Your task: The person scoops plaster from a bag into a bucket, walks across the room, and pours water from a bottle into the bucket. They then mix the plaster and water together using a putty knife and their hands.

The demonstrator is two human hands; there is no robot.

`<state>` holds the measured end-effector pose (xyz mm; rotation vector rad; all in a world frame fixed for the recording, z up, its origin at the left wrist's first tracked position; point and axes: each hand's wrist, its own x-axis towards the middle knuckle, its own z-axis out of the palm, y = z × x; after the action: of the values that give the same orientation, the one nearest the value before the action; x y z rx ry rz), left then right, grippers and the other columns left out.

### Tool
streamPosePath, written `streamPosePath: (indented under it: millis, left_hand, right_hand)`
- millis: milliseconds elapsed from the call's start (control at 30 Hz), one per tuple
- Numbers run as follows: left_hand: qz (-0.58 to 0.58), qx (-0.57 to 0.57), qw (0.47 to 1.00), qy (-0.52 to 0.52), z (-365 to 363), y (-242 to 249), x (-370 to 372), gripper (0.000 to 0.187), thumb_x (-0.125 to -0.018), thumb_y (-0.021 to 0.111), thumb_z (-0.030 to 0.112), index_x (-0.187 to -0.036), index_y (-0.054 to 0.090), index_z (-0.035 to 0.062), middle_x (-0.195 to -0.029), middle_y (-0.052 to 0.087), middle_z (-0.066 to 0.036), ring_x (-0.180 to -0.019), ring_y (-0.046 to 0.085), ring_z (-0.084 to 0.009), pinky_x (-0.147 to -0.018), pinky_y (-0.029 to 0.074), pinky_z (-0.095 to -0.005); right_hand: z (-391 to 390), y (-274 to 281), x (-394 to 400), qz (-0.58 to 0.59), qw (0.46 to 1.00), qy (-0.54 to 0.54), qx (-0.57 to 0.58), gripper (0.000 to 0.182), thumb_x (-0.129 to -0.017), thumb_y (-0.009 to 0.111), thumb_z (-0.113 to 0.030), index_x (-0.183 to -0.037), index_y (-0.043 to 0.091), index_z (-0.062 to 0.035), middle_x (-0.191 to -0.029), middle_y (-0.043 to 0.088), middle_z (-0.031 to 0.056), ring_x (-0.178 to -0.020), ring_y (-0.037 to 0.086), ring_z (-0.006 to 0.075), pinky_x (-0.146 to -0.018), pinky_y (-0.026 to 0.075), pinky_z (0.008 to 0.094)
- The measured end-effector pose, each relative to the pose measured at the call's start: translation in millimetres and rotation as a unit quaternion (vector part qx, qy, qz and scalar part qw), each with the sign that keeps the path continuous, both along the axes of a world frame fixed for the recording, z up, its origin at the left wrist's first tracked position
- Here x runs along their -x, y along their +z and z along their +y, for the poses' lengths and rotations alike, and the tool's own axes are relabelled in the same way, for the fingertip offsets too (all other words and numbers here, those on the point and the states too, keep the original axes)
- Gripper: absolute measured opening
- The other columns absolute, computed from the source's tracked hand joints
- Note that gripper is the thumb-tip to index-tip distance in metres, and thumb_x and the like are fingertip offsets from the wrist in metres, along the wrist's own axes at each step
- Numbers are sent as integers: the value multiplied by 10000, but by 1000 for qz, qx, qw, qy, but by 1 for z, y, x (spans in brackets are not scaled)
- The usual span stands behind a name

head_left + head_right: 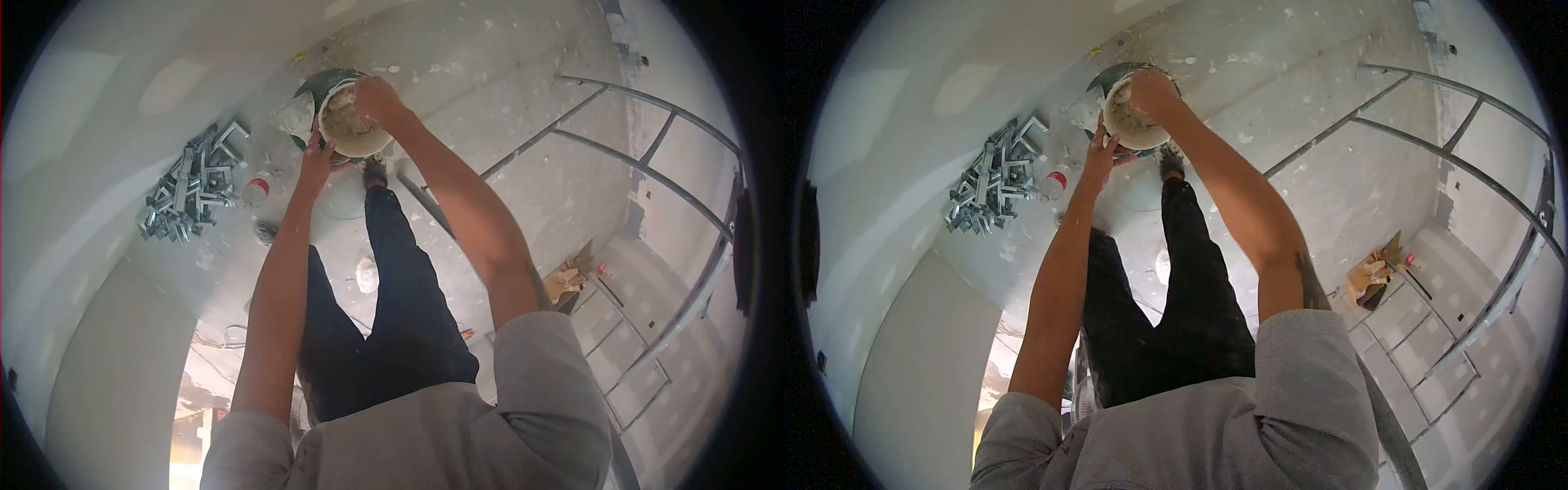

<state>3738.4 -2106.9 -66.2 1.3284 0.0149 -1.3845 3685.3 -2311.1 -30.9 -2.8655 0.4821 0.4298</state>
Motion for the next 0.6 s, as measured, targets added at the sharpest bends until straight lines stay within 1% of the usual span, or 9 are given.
streamPosePath:
  millis: [33, 67, 167, 233, 267, 333, 467, 533, 600]
  left_hand:
    - [6, 0, 1000, -6, 2, -3, 0, 691, -1039, 486, 162, -1593, 92, 285, -1388, 496, -138, -962, 692, -255, -801, 639, -431]
    - [12, 0, 1000, -11, 4, -6, 1, 680, -1048, 478, 195, -1595, 83, 281, -1408, 483, -136, -992, 685, -258, -811, 634, -430]
    - [44, 0, 999, -23, 2, 6, -5, 649, -1066, 440, 278, -1598, 70, 269, -1420, 478, -127, -1022, 673, -254, -821, 626, -421]
    - [38, 15, 999, -21, 1, 2, -10, 626, -1071, 418, 312, -1598, 84, 266, -1411, 486, -129, -998, 678, -246, -814, 624, -414]
    - [37, 28, 999, -17, 3, 0, -9, 606, -1076, 395, 347, -1598, 98, 264, -1402, 495, -130, -974, 683, -239, -807, 623, -407]
    - [9, 22, 999, -24, 3, -12, -6, 592, -1078, 379, 345, -1598, 106, 269, -1403, 498, -132, -969, 687, -247, -801, 623, -404]
    - [-27, -6, 999, -26, 3, -7, -2, 587, -1075, 375, 372, -1598, 135, 255, -1414, 498, -125, -962, 687, -243, -803, 614, -395]
    - [-8, -17, 1000, -20, 2, 0, -4, 588, -1073, 381, 375, -1597, 145, 249, -1421, 495, -123, -969, 686, -242, -813, 610, -390]
    - [14, -32, 999, -17, 4, 5, -5, 590, -1072, 387, 379, -1597, 155, 242, -1427, 491, -120, -976, 684, -240, -823, 606, -385]
  right_hand:
    - [3, -1, 5, -5, 997, 65, 29, 149, -823, 625, -171, -879, 710, -62, -934, 702, 163, -883, 690, 336, -730, 567, 454]
    - [12, -5, 6, -5, 998, 63, 25, 149, -823, 625, -171, -879, 710, -62, -934, 702, 163, -883, 690, 336, -730, 567, 454]
    - [47, -27, 29, -98, 995, -13, 22, 137, -825, 628, -148, -896, 721, -75, -890, 702, 162, -850, 698, 324, -713, 573, 428]
    - [63, -20, 36, 0, 996, 69, -64, 133, -822, 632, -139, -893, 723, -74, -829, 699, 158, -806, 704, 316, -710, 577, 419]
    - [61, -17, 41, 2, 995, 67, -68, 133, -822, 632, -139, -893, 723, -74, -829, 699, 158, -806, 704, 316, -710, 577, 419]
    - [36, 23, 33, 108, 981, 122, -106, 133, -821, 633, -134, -884, 718, -54, -788, 694, 155, -783, 710, 313, -711, 581, 416]
    - [9, 46, 10, 161, 983, 63, -66, 145, -828, 645, -155, -879, 710, -36, -795, 695, 165, -814, 709, 338, -719, 583, 426]
    - [8, 43, 15, -21, 999, -48, -8, 170, -834, 662, -190, -884, 718, -37, -854, 702, 174, -836, 705, 346, -743, 578, 443]
    - [11, 38, 13, -49, 995, -85, -27, 176, -838, 660, -196, -894, 718, -39, -892, 701, 177, -857, 699, 349, -772, 572, 446]
